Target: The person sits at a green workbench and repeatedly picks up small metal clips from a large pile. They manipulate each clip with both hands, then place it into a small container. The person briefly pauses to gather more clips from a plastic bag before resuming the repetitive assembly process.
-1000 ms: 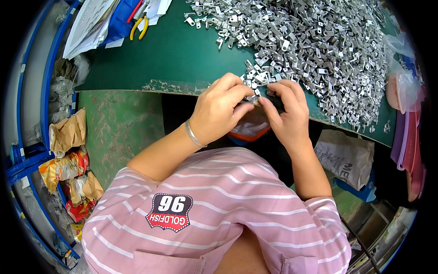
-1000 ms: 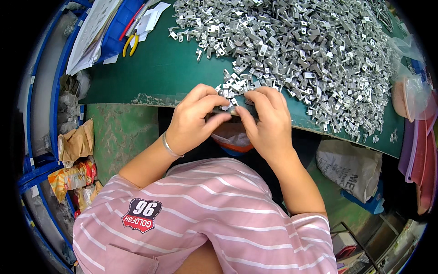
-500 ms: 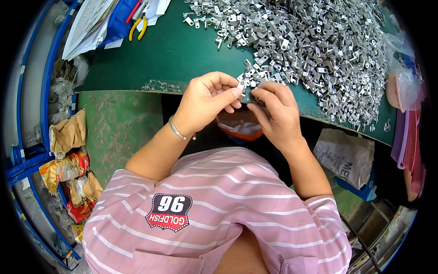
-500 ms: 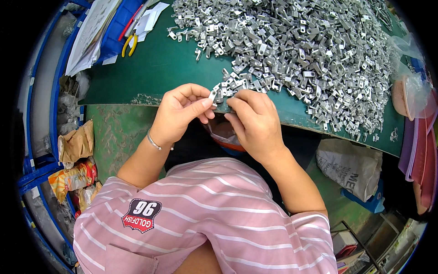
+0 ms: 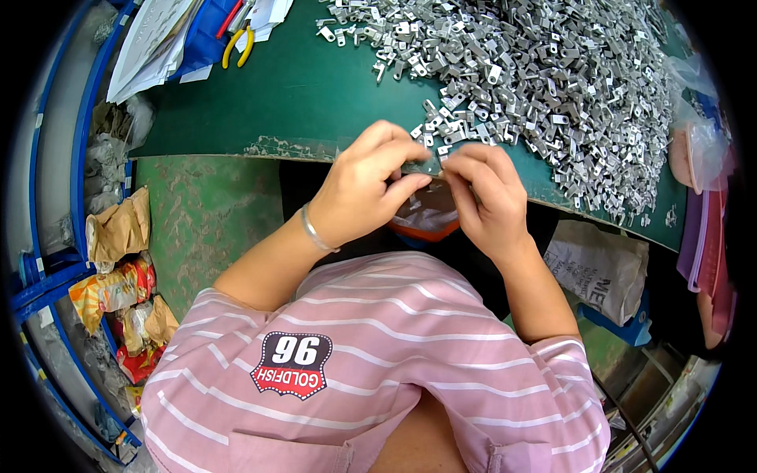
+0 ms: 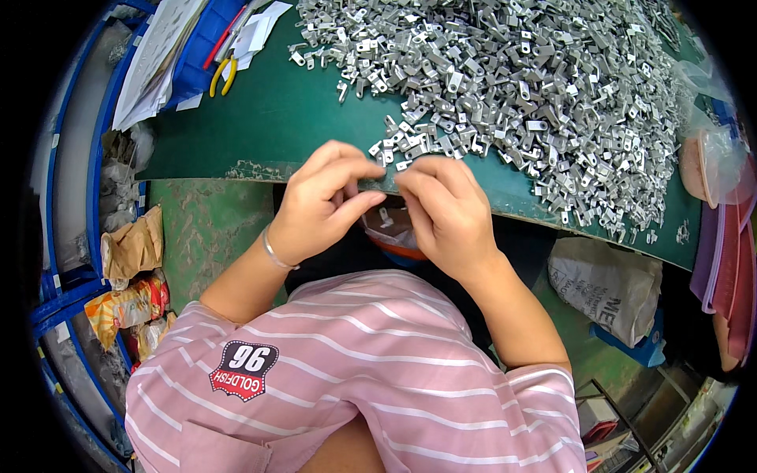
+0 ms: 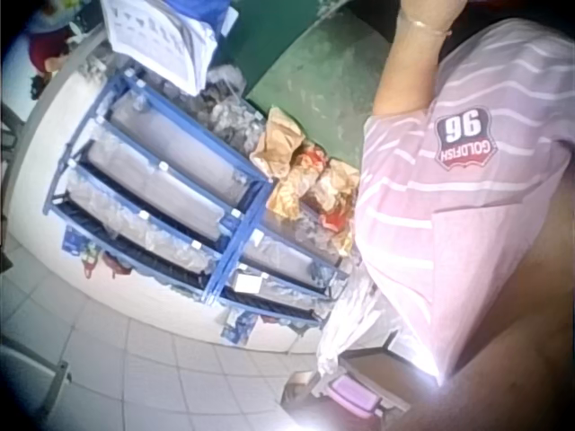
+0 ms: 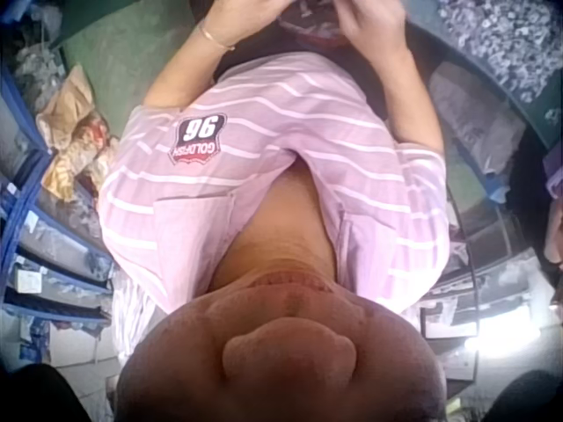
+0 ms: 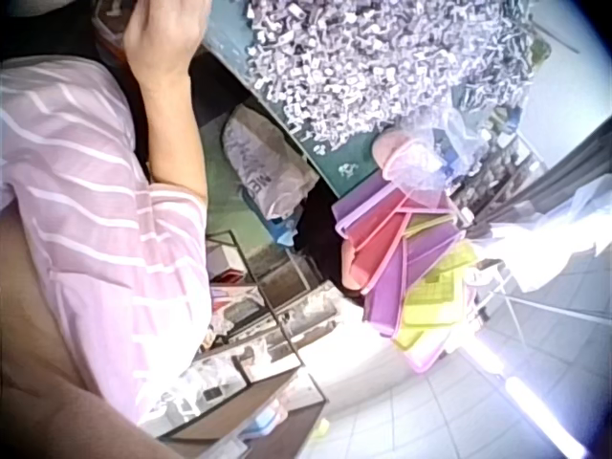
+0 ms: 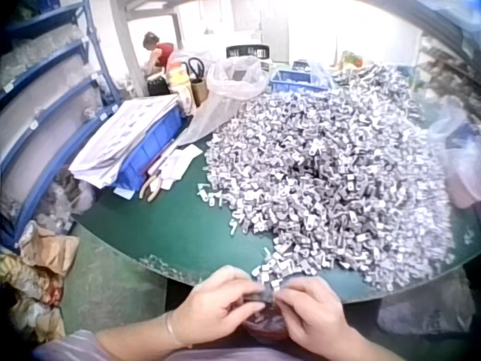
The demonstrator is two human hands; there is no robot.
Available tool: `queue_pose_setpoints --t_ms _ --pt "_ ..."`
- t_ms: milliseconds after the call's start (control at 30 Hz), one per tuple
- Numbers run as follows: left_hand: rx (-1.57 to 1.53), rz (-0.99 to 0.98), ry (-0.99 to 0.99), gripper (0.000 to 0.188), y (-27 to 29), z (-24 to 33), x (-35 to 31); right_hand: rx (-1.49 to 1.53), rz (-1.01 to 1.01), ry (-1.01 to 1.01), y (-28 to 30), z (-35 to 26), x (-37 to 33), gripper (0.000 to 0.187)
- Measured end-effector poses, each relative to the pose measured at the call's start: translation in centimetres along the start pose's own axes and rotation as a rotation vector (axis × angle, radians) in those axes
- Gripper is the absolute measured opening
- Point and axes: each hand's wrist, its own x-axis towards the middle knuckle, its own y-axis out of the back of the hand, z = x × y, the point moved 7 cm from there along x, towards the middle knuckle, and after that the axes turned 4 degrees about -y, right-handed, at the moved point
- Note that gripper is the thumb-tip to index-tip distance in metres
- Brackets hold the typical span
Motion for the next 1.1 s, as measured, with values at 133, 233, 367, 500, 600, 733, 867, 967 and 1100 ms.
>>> queue_pose_setpoints --t_ms 133,233,367,500,600,733,867,967,1100 --pt "0.231 0.092 -0.142 0.019 -0.5 -0.4 0.9 -0.116 -0.033 0.056 -1.2 0.0 1.4 0.022" --pt "0.139 0.088 -0.049 0.013 -0.1 -1.1 0.9 -0.096 -0.02 0.043 -1.1 0.5 1.2 0.024" --pt "-0.484 0.051 0.45 0.012 -0.5 -3.6 -0.1 0.085 -0.009 -0.1 -0.1 1.2 0.9 0.022" --pt "-0.737 -0.04 0.519 0.015 -1.1 -4.5 -0.4 0.316 -0.02 -0.33 0.0 2.6 0.1 0.018" --pt "-0.747 -0.093 0.532 0.015 -1.1 -4.3 -0.9 0.355 -0.174 -0.288 0.0 1.9 0.1 0.019" --pt "-0.364 -0.079 0.283 0.017 -0.3 -2.8 -0.4 0.055 -0.087 0.036 0.4 0.0 1.0 0.022" --pt "0.126 0.149 -0.027 0.024 -0.1 -0.5 1.4 -0.204 0.093 0.103 -0.6 -0.2 2.5 0.02" --pt "0.26 0.138 -0.055 0.02 -0.4 -1.6 2.0 -0.189 0.084 0.098 -0.7 0.5 1.8 0.023" --pt "0.138 0.089 -0.063 0.017 0.0 -1.8 1.8 -0.051 0.118 0.081 0.5 0.6 0.4 0.027"
